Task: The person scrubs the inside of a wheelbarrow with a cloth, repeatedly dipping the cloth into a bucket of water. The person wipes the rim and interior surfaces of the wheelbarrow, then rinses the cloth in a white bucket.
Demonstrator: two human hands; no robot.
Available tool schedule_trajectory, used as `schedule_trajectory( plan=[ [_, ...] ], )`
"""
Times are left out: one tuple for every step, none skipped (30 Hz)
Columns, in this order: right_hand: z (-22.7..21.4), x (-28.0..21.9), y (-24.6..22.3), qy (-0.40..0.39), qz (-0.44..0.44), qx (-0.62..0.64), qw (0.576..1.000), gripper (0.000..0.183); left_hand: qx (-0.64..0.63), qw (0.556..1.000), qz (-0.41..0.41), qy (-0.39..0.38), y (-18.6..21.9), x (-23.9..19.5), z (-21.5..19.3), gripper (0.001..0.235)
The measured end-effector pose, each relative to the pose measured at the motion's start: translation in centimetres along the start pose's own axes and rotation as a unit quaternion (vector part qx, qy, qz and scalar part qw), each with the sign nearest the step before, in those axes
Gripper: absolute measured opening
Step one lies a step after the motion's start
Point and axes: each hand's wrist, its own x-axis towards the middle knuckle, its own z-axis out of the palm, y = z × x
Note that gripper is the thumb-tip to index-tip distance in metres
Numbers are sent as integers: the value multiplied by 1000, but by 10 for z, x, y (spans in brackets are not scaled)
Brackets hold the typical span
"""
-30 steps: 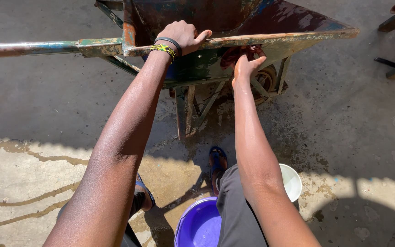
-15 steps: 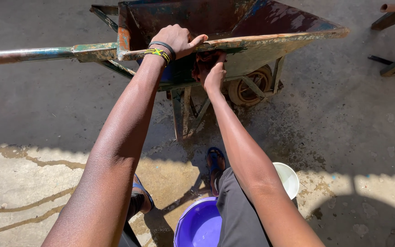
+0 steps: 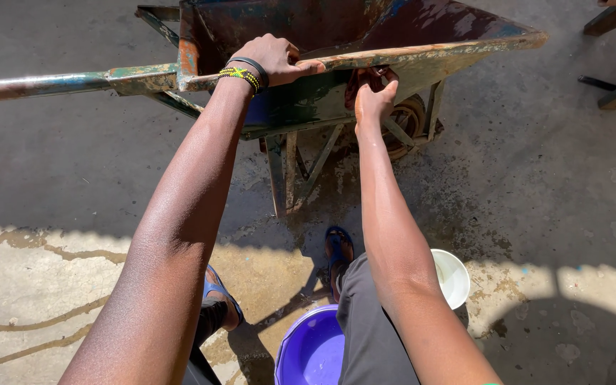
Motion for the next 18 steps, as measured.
schedule_trajectory(
  plan=[
    [5, -6, -2, -2, 0, 0, 1000, 84, 1, 1000, -2, 0, -3, 2, 1, 105],
    [6, -12, -4, 24, -43, -20, 999, 68, -1, 1000, -1, 3, -4, 4, 3, 105],
    [8, -18, -5, 50, -85, -39, 994, 54, -3, 1000, 0, 7, -5, 6, 5, 105],
    [20, -7, 11, 49, -88, -42, 994, 54, -6, 1000, -1, 8, -5, 6, 4, 105],
    [31, 3, 28, -3, -99, 14, 995, 69, -12, 1000, -6, 2, -4, 5, 3, 105],
    [42, 15, 44, -55, -110, 72, 990, 86, -17, 1000, -10, -3, -3, 4, 1, 105],
    [35, -14, 28, -55, -113, 70, 990, 86, -19, 1000, -10, 1, -2, 4, 2, 105],
    [29, -43, 12, -59, -182, -7, 982, 56, -31, 999, -10, -12, -2, 4, 1, 106],
    [24, -72, -4, -62, -248, -83, 963, 31, -43, 999, -10, -25, -2, 5, 1, 108],
    [28, -79, -4, -63, -250, -82, 963, 31, -42, 999, -11, -22, -3, 5, 2, 108],
    [32, -87, -3, -89, -302, -79, 946, 33, -47, 999, -7, -25, -4, 6, 2, 111],
    [35, -94, -2, -113, -352, -75, 926, 36, -52, 998, -3, -29, -5, 8, 3, 114],
    [36, -75, 7, -114, -353, -74, 926, 36, -51, 998, -3, -29, -4, 8, 2, 114],
    [37, -57, 17, -115, -365, -123, 916, 34, -55, 998, -2, -32, -4, 8, 1, 109],
    [39, -39, 27, -115, -376, -173, 903, 33, -60, 998, -1, -35, -4, 7, 0, 104],
    [31, -41, 19, -116, -375, -173, 903, 33, -60, 998, -2, -36, -3, 5, 0, 104],
    [23, -44, 12, -97, -364, -173, 910, 43, -54, 998, -7, -22, -1, 2, 0, 108],
    [16, -46, 4, -76, -354, -174, 916, 58, -48, 999, -11, -8, 1, 0, -1, 112]
  ],
)
